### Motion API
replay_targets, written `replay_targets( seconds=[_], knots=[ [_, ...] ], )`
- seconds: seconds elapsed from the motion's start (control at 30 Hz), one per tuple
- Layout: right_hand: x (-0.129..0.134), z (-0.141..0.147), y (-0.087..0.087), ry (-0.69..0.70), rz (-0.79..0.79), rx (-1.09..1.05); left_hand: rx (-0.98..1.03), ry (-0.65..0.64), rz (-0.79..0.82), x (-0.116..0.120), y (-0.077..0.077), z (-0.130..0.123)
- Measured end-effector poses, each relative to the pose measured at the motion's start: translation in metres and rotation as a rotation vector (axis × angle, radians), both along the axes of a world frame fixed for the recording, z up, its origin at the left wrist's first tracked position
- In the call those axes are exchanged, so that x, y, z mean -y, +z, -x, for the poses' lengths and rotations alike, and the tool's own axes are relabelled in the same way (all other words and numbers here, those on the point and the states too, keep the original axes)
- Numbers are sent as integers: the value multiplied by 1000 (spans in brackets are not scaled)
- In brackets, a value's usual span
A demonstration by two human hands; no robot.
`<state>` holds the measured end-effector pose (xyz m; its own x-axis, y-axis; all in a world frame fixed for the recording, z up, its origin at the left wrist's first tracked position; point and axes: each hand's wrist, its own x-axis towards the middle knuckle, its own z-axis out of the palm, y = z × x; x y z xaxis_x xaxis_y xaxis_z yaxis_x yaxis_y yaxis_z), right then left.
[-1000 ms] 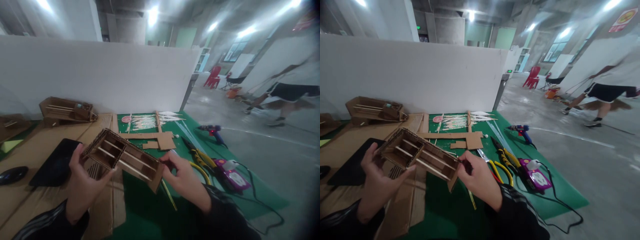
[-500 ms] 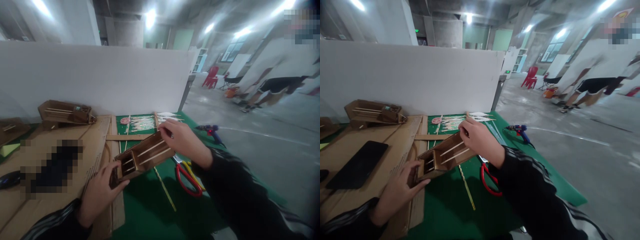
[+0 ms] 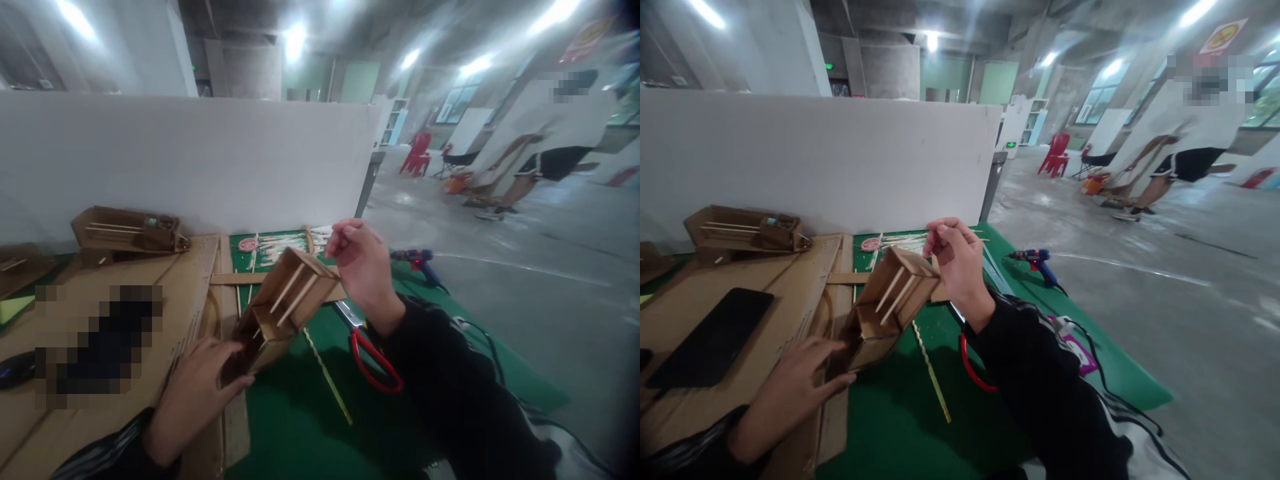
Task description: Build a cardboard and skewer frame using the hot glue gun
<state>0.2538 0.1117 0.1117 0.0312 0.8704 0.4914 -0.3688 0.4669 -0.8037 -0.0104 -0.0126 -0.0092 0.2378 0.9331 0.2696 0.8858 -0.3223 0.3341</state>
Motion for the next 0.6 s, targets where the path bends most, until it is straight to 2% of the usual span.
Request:
replay_targets(
  seconds=[0.1,0.17,0.27,0.6],
  knots=[
    [14,-1,5,5,62,-27,-87,56,34,0,0,-3],
    [24,-2,7,33,147,-51,-115,40,59,0,-1,-6],
    [40,-2,7,145,274,-149,-117,-11,80,1,-3,-9],
    [84,6,-18,487,486,-290,-161,7,52,-5,-8,-21]
  ],
)
